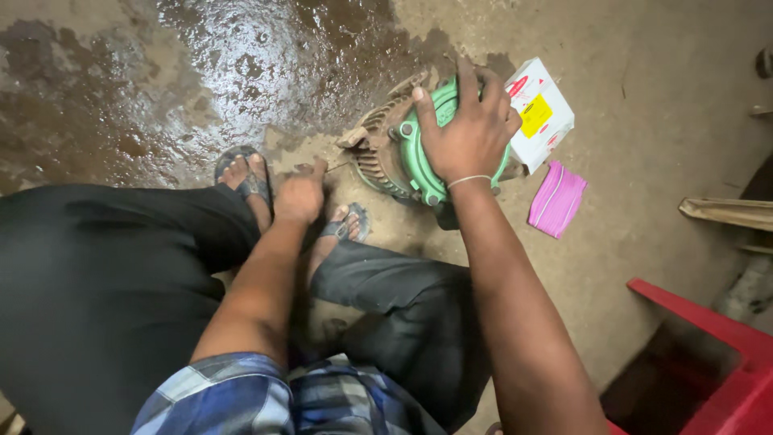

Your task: The person sits on the floor repairing an electric water pump. They hold the green pump cover steady with one hand while using a small hand tool to loosen and remove fasteners from the motor housing, repositioning the pump on the floor as they work.

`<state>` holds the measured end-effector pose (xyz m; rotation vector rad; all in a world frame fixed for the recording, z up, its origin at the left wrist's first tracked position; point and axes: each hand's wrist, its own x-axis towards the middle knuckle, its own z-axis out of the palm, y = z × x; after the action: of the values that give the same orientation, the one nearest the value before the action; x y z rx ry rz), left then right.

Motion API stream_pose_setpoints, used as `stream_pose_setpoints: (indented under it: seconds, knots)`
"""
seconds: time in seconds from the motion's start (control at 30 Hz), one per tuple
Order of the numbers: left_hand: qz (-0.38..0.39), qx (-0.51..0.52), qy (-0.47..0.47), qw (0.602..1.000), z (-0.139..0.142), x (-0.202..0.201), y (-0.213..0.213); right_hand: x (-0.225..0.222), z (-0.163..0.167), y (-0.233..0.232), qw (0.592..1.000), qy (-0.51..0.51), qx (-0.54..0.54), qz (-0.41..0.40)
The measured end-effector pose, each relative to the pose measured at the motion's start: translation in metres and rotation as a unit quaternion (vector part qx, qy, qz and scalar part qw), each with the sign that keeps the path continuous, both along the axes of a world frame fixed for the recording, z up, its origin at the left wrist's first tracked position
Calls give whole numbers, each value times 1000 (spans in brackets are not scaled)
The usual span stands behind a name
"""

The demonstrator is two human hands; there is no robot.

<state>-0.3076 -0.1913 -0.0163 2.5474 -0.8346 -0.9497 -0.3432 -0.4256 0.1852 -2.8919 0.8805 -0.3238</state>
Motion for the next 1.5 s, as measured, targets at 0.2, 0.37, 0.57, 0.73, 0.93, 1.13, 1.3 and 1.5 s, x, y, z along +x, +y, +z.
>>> stream_pose_setpoints:
  seconds: [0.2, 0.37, 0.57, 0.73, 0.93, 1.13, 1.3, 1.5]
  knots:
    - [0, -104, -36, 994, -9, 17, -5, 1, 1, 2, 1000, -5, -9, 7]
    - [-90, 16, -30, 995, -46, 39, -19, 0, 2, 3, 1000, -11, -5, 12]
    - [-82, 48, -118, 989, -73, 52, 12, -2, 2, 4, 1000, 13, -12, 21]
    - [-120, -53, -110, 985, -58, 37, 14, 1, 7, 6, 1000, 6, -8, 22]
    - [-126, -149, -98, 976, -50, 27, -15, 1, 7, 6, 999, 24, -18, 25]
    - [-23, 43, 7, 999, -85, 23, -7, 4, 10, 7, 998, 53, -12, 18]
    - [-8, 8, 3, 1000, -95, 9, 15, 6, 11, 8, 998, 62, -9, 17]
    - [94, 22, 111, 989, -74, -1, -37, 7, 11, 6, 998, 52, -15, 30]
